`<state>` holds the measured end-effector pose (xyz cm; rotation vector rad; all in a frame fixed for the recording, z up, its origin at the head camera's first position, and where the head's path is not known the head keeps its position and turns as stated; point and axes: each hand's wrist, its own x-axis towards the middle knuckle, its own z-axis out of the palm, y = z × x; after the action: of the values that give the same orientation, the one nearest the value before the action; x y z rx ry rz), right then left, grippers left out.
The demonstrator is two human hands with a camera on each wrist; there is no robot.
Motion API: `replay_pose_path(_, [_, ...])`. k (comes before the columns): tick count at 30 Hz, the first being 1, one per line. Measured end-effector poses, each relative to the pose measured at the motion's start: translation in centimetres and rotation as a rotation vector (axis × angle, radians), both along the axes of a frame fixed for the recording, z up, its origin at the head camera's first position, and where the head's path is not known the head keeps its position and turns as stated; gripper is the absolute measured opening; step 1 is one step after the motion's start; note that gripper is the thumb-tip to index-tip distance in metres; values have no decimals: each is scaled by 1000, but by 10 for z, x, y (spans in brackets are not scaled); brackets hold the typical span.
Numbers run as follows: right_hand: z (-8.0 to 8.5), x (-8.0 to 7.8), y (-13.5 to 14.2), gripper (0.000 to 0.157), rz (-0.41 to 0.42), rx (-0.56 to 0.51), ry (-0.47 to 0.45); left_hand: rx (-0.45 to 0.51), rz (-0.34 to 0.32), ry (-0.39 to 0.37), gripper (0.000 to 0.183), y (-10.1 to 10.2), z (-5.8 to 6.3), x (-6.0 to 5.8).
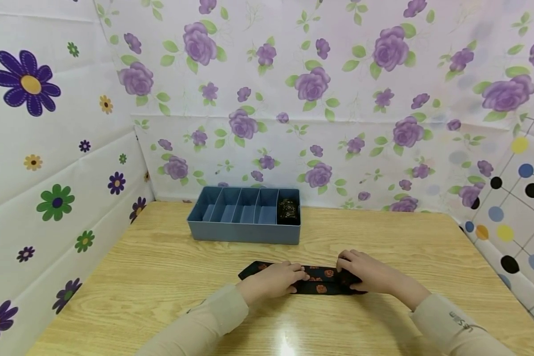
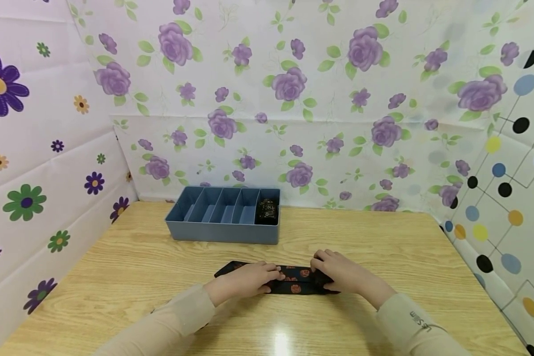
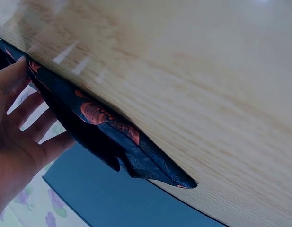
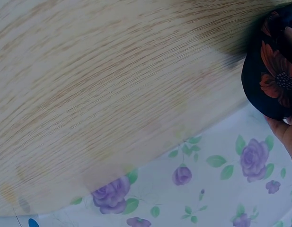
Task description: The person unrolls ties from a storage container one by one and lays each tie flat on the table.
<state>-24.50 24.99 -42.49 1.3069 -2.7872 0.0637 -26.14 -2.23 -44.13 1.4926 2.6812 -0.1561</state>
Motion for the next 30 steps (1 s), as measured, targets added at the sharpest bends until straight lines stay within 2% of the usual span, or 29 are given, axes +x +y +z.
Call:
replay_pose_path(4, [0,0,1,37,-16,12,-19,5,-4,-5,39,-1,0,1])
replay_pose_path(10, [-2,-2,4,40,0,14,-11,3,7,-29,40,-2,1,2])
replay_pose_path(15, [-4,-3,7,35,14,-2,3,13,14,-42,41,-5,2,3])
replay_pose_path(25, [-3,-3,4,36,-4,8,-29,27,29,-85,40,-17,3,3])
replay_pose_path(30, [-1,-3,3,40,24,16,-15,33,48,-115,41,-23,2,2])
